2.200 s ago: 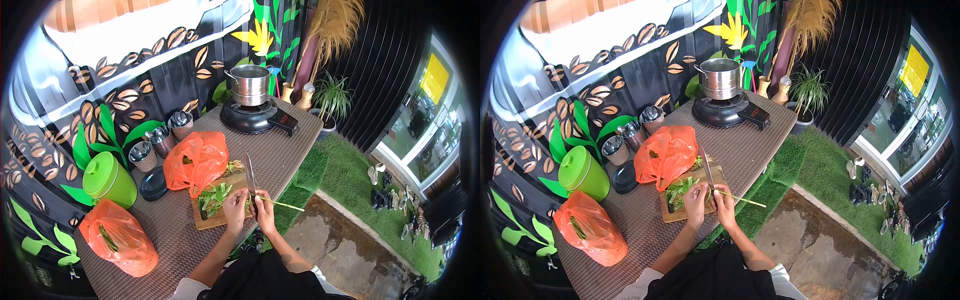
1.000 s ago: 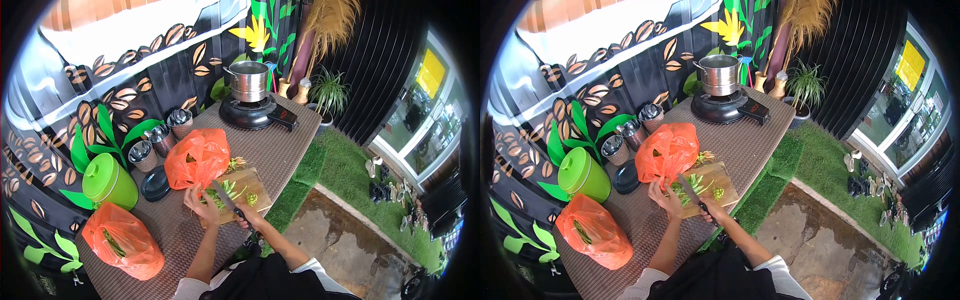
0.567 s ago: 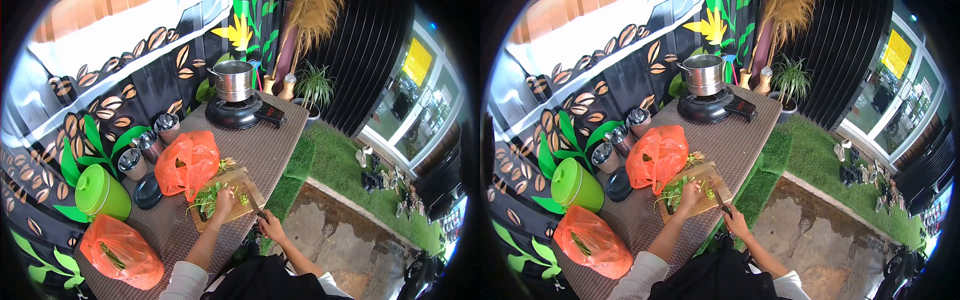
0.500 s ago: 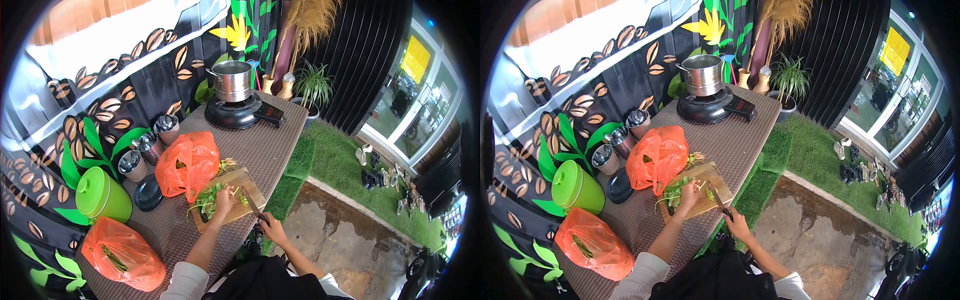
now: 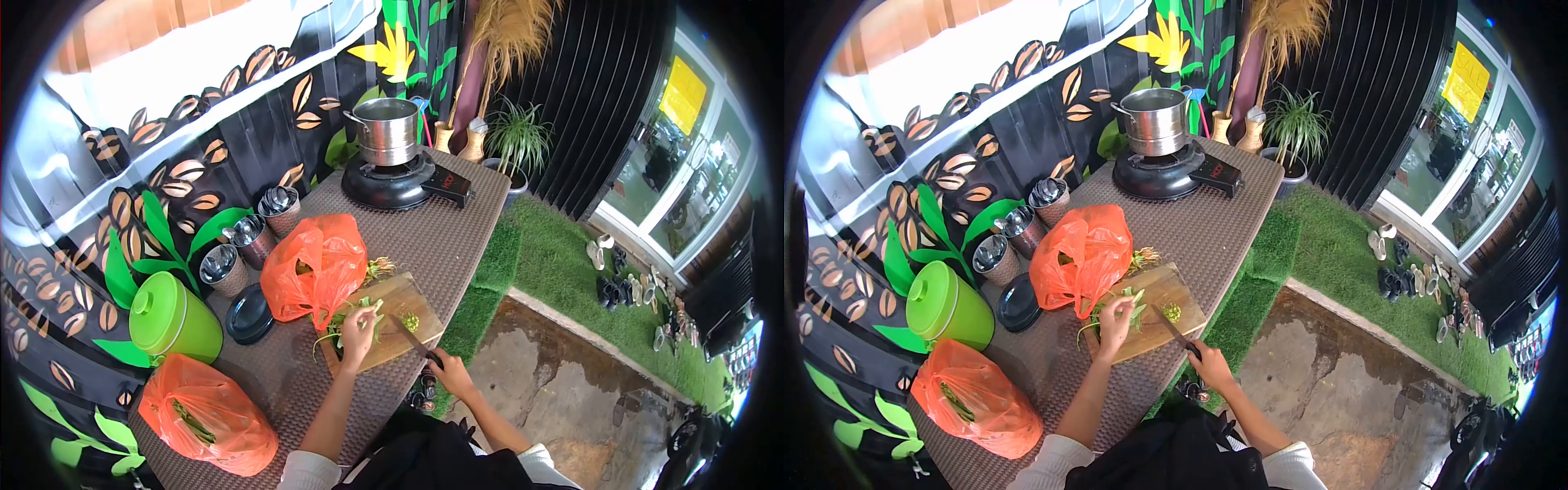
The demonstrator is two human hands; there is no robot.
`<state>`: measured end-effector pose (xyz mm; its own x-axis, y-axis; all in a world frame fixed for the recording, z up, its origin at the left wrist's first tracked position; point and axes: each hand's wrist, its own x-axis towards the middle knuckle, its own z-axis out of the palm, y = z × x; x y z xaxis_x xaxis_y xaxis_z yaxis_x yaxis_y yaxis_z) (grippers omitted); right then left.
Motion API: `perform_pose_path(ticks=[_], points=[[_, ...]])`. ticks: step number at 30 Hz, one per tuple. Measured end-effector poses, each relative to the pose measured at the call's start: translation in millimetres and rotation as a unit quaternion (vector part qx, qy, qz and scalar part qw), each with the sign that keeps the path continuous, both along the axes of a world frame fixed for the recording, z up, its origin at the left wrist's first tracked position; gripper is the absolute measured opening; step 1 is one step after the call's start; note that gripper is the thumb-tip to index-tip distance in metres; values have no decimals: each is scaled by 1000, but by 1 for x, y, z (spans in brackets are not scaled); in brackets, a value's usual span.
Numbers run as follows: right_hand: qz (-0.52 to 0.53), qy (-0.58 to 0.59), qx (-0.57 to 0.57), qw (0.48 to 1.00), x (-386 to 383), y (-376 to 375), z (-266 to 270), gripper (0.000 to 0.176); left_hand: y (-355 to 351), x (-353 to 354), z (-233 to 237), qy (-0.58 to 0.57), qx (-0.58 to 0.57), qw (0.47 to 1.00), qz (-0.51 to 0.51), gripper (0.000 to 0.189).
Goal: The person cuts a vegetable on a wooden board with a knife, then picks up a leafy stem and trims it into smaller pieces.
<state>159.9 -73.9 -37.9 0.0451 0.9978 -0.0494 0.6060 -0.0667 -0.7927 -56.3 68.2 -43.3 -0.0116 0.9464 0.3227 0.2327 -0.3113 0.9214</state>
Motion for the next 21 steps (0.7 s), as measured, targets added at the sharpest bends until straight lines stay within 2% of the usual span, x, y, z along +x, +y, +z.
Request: perform_pose_path(ticks=[2, 3, 5, 6, 8, 10, 14, 17, 19, 21], points=[[-18, -30, 27, 999, 0, 19, -1, 32, -15, 4, 9, 35, 1, 999, -38, 19], [-29, -34, 13, 999, -1, 27, 2, 30, -23, 10, 10, -27, -29, 998, -40, 18], [-29, -53, 20, 998, -5, 39, 7, 29, -28, 12, -28, -14, -61, 998, -32, 17], [-33, -72, 26, 997, -6, 43, 7, 28, -30, 16, -24, 1, -94, 995, -27, 17], [-25, -48, 58, 997, -11, 45, -1, 26, -39, 24, -18, 11, -72, 997, -5, 15], [-18, -60, 39, 997, -17, 44, -3, 25, -42, 28, -24, 74, -55, 996, 9, 14], [-35, -78, -10, 996, -12, 56, -2, 27, -45, 36, -32, 86, -47, 995, 16, 14], [-24, -76, 15, 997, -5, 57, -7, 28, -46, 43, -29, 117, -65, 991, 18, 14], [-13, -91, 3, 996, -5, 53, -4, 30, -45, 47, -32, 163, 34, 986, 33, 16], [-4, -107, -11, 994, -7, 47, -3, 32, -46, 53, -33, 176, 30, 983, 36, 16]])
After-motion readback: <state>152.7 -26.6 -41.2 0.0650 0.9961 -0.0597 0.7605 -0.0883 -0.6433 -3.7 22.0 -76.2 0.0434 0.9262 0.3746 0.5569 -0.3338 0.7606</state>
